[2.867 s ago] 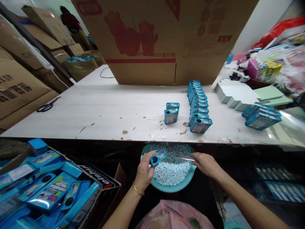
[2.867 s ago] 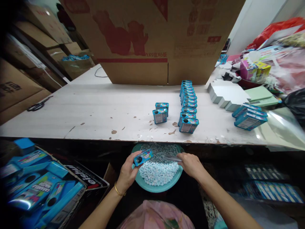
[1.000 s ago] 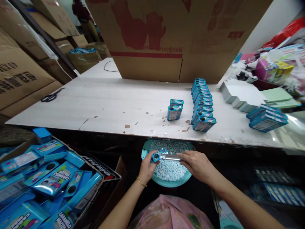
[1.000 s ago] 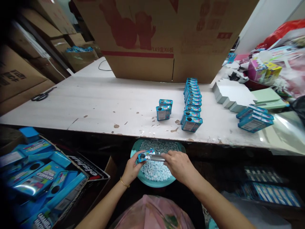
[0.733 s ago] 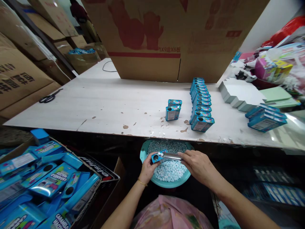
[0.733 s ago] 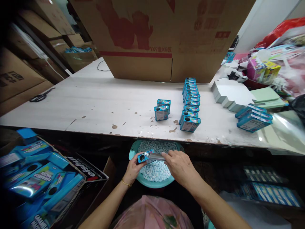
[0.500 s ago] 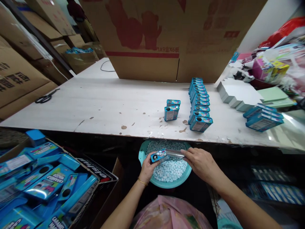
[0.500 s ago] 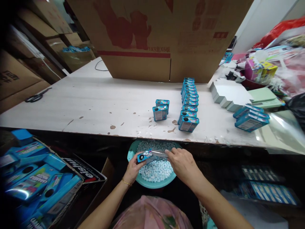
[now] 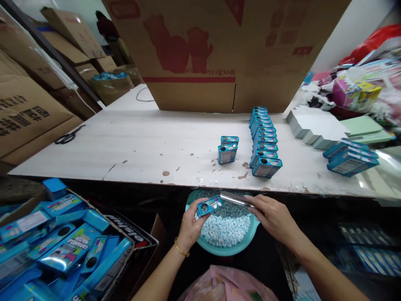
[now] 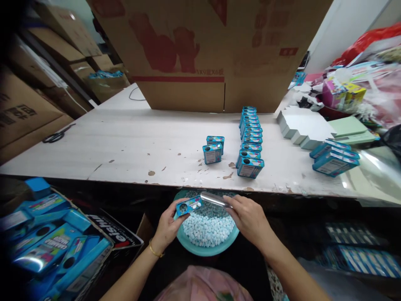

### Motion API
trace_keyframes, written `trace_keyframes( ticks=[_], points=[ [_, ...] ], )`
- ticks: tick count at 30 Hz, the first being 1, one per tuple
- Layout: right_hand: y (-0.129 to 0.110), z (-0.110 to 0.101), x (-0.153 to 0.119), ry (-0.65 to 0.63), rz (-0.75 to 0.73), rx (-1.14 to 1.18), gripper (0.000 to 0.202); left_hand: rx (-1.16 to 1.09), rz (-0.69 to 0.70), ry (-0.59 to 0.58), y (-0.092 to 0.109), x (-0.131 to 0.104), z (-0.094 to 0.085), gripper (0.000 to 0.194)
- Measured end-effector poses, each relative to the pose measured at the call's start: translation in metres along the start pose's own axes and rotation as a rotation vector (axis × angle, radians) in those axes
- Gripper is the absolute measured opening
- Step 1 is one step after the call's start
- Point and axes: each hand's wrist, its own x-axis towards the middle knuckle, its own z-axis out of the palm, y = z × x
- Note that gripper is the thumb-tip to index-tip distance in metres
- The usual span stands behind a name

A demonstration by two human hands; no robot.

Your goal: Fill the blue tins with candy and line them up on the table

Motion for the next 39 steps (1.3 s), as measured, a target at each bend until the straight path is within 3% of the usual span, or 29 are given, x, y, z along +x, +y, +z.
trace_keyframes(
  ticks=[3, 6, 10, 15, 18, 22, 24, 26, 28, 30, 33, 35, 37, 39],
  points=[
    [0.019, 0.004, -0.011, 0.113, 0.093, 0.142, 0.034, 0.055, 0.132, -0.024, 0.031, 0.031, -0.006, 0.034],
    [0.028, 0.015, -0.021, 0.112, 0.145, 0.246, 0.032, 0.082, 0.259, -0.084, 0.043, 0.075, 0.001, 0.031],
    [0.032, 0.031, -0.029, 0.06, 0.191, 0.327, 0.032, 0.088, 0.282, -0.109, 0.031, 0.132, 0.025, 0.031],
    [0.029, 0.05, -0.039, 0.02, 0.22, 0.399, 0.033, 0.22, 0.14, 0.142, 0.017, 0.174, 0.051, 0.038],
    [0.024, 0.067, -0.049, -0.025, 0.204, 0.426, 0.032, 0.268, 0.142, 0.151, 0.012, 0.176, 0.054, 0.054],
    [0.018, 0.081, -0.047, -0.097, 0.155, 0.46, 0.032, 0.366, 0.198, -0.018, -0.005, 0.152, 0.043, 0.058],
    [0.014, 0.071, -0.028, -0.09, 0.11, 0.475, 0.032, 0.372, 0.205, -0.017, -0.013, 0.138, 0.038, 0.056],
    [0.011, 0.049, 0.002, 0.001, 0.088, 0.442, 0.033, 0.321, 0.19, 0.047, -0.017, 0.132, 0.033, 0.056],
    [0.007, 0.025, 0.035, 0.099, 0.097, 0.358, 0.033, 0.21, 0.131, 0.132, -0.016, 0.136, 0.026, 0.052],
    [0.003, 0.015, 0.058, 0.077, 0.095, 0.278, 0.031, 0.095, 0.057, 0.209, -0.012, 0.147, 0.016, 0.047],
    [-0.006, 0.042, 0.063, -0.198, 0.024, 0.235, 0.026, 0.012, -0.002, 0.257, -0.005, 0.166, -0.002, 0.046],
    [-0.014, 0.072, 0.053, -0.355, -0.013, 0.2, 0.021, -0.01, -0.014, 0.192, -0.002, 0.174, -0.009, 0.05],
    [-0.017, 0.088, 0.045, -0.369, -0.029, 0.192, 0.02, -0.051, -0.041, 0.082, -0.002, 0.178, -0.009, 0.059],
    [-0.015, 0.076, 0.052, -0.273, -0.074, 0.265, 0.023, -0.097, -0.063, 0.004, -0.002, 0.181, -0.005, 0.069]
  ],
)
